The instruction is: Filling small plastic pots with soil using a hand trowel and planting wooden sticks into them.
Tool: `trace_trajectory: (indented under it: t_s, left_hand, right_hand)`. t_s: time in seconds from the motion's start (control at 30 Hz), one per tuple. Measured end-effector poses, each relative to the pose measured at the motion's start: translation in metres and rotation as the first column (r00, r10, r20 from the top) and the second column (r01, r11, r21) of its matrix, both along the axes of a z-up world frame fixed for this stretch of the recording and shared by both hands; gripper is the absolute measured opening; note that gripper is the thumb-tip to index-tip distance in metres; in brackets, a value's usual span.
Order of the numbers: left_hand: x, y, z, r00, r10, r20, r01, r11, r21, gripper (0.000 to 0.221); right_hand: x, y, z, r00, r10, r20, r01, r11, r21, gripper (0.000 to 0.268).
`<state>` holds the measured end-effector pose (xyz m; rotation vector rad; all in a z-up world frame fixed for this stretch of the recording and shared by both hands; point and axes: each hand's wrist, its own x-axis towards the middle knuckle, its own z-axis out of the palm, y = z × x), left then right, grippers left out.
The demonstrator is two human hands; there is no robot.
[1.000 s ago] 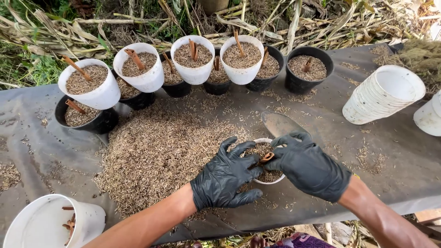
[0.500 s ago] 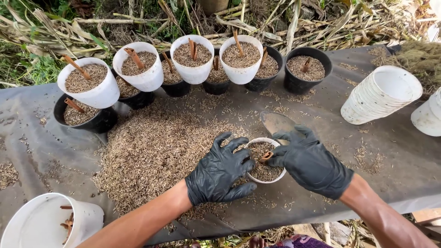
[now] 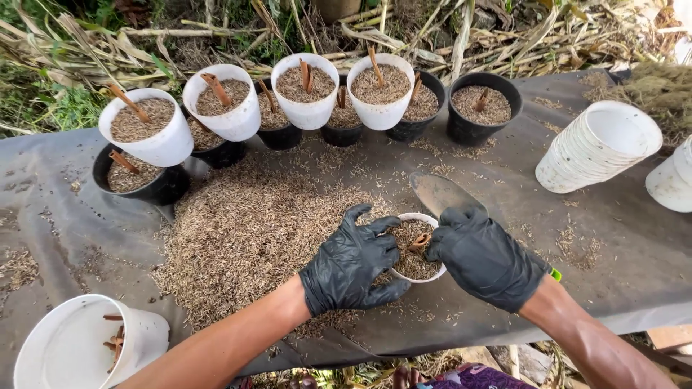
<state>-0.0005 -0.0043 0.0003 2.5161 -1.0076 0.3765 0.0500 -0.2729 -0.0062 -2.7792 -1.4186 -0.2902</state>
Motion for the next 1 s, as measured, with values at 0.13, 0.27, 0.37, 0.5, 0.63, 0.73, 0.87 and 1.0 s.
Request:
trace_trajectory:
  t_s: [0.13,0.27,0.37,0.5,0.63,0.73,0.87,1.0]
  left_hand:
    - [-0.005,-0.014,0.0,0.964,-0.024,-0.266,-0.046,0.966,-0.253,0.06]
    - [-0.002,-0.01,0.02,0.893,-0.081,-0.443,-0.124,0.902,-0.414,0.064]
    - [0.012,0.004,0.041,0.787,-0.254,-0.563,0.064,0.941,-0.334,0.086]
    - [0.006,-0.001,0.033,0.905,-0.137,-0.403,0.065,0.98,-0.189,0.076]
    - [0.014,0.003,0.011,0.961,-0.112,-0.253,0.095,0.992,-0.078,0.067]
    - [0.021,0.006,-0.018,0.983,-0.136,-0.121,0.146,0.986,0.084,0.068]
    - [-0.003,-0.004,-0.018,0.336,-0.885,-0.324,-0.36,0.197,-0.912,0.07]
    - [0.009,0.007,0.012,0.839,-0.343,-0.422,0.263,0.935,-0.238,0.055]
  right_hand:
    - [0.008,-0.014,0.01,0.991,0.012,-0.136,-0.005,0.998,0.055,0.021]
    - [0.009,-0.008,0.03,0.997,-0.015,-0.074,0.018,0.999,0.038,0.02]
    - [0.014,-0.008,0.022,0.998,0.013,-0.064,-0.01,0.999,0.051,0.032]
    - [0.019,-0.01,0.0,0.991,0.043,-0.128,-0.039,0.999,0.035,0.027]
    - [0.016,0.004,0.036,0.991,0.047,-0.127,-0.046,0.999,0.013,0.025]
    - [0.01,0.012,0.045,0.993,0.049,-0.107,-0.049,0.999,0.0,0.029]
    - [0.009,0.006,0.043,0.989,0.034,-0.147,-0.036,0.999,-0.016,0.024]
    - [-0.004,0.008,0.067,0.919,0.063,-0.389,-0.043,0.997,0.061,0.049]
